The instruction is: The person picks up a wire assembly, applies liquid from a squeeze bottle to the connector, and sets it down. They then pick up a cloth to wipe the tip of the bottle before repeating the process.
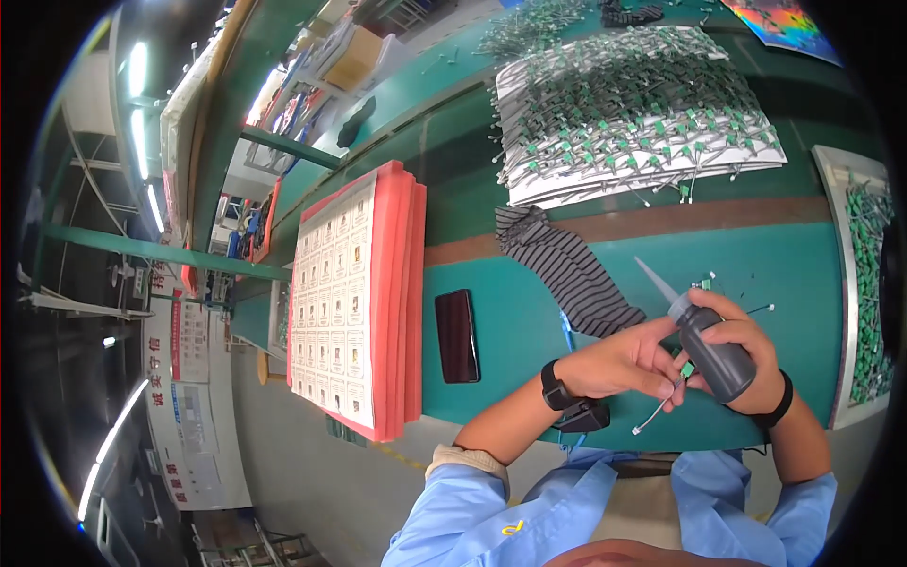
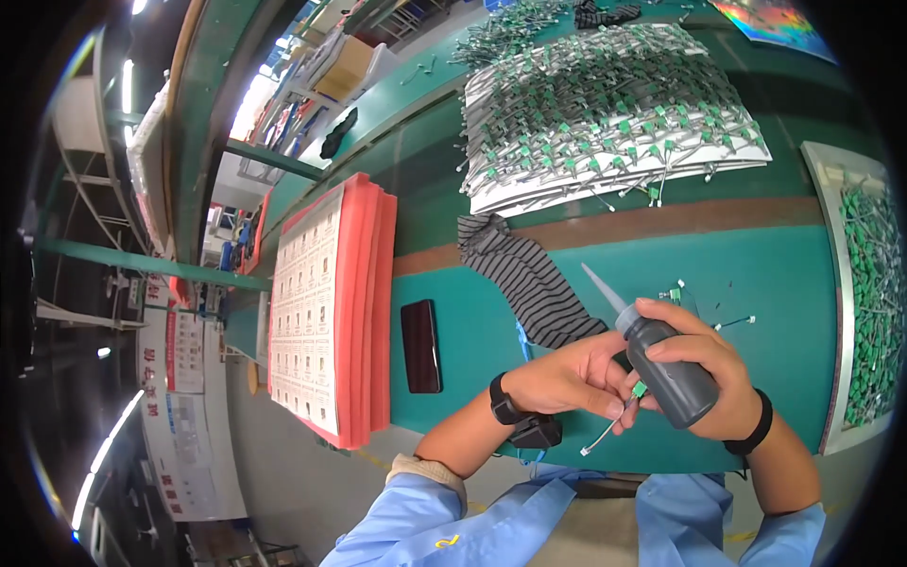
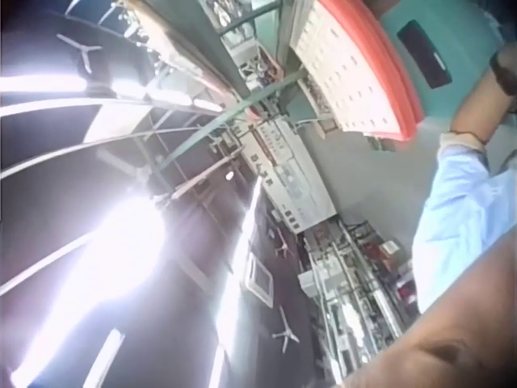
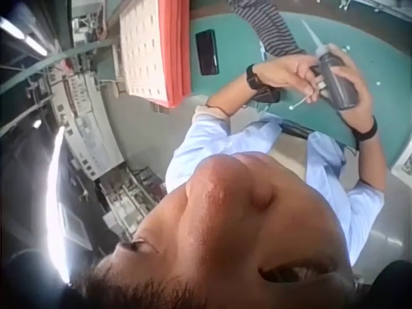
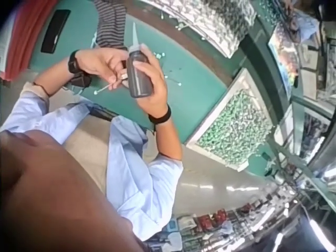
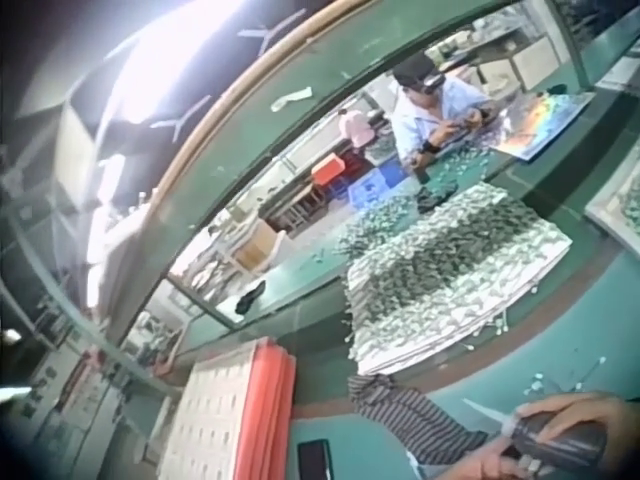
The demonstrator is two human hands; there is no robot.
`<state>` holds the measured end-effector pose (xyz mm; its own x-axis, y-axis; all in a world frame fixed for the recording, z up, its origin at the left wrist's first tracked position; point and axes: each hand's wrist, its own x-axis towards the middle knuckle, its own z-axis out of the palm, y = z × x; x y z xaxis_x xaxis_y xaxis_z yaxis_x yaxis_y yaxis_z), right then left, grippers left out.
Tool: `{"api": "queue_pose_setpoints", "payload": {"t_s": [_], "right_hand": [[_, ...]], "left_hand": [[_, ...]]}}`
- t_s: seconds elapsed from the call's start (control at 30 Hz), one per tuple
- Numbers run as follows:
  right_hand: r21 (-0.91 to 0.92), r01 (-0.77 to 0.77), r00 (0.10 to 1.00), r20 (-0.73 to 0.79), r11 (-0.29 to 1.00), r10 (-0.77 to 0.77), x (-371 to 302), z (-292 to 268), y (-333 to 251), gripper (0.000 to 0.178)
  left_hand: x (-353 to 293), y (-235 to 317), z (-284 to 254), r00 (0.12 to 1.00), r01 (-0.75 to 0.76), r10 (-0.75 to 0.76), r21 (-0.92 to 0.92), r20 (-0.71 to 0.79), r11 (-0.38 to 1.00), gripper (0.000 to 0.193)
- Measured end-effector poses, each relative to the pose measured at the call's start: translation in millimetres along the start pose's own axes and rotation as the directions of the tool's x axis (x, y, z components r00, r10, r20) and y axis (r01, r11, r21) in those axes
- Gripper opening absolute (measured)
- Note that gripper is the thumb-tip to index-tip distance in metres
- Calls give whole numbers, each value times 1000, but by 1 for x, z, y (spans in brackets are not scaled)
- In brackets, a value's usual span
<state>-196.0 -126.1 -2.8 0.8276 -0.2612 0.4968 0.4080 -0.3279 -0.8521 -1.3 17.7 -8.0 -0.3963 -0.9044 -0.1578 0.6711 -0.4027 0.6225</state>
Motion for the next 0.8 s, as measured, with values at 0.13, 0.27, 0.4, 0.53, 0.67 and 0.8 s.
{"api": "queue_pose_setpoints", "payload": {"t_s": [0.13,0.27,0.4,0.53,0.67,0.8], "right_hand": [[103,-49,998,-23,994,51,3,1,8,59],[76,-9,992,-123,997,18,7,5,12,59],[63,6,975,-224,998,8,5,9,7,57],[84,-7,977,-213,996,25,-2,10,1,56],[18,-25,969,-245,1000,28,-2,3,6,56],[60,108,939,-333,992,-82,11,6,7,56]], "left_hand": [[4,2,3,996,-36,38,22,-77,999,64],[4,7,-5,989,13,6,131,-145,991,45],[1,4,-6,991,29,7,258,-136,966,21],[2,2,7,991,31,2,240,-137,970,10],[7,-2,3,980,25,30,273,-195,962,10],[-6,-3,3,849,-205,392,461,-355,863,6]]}}
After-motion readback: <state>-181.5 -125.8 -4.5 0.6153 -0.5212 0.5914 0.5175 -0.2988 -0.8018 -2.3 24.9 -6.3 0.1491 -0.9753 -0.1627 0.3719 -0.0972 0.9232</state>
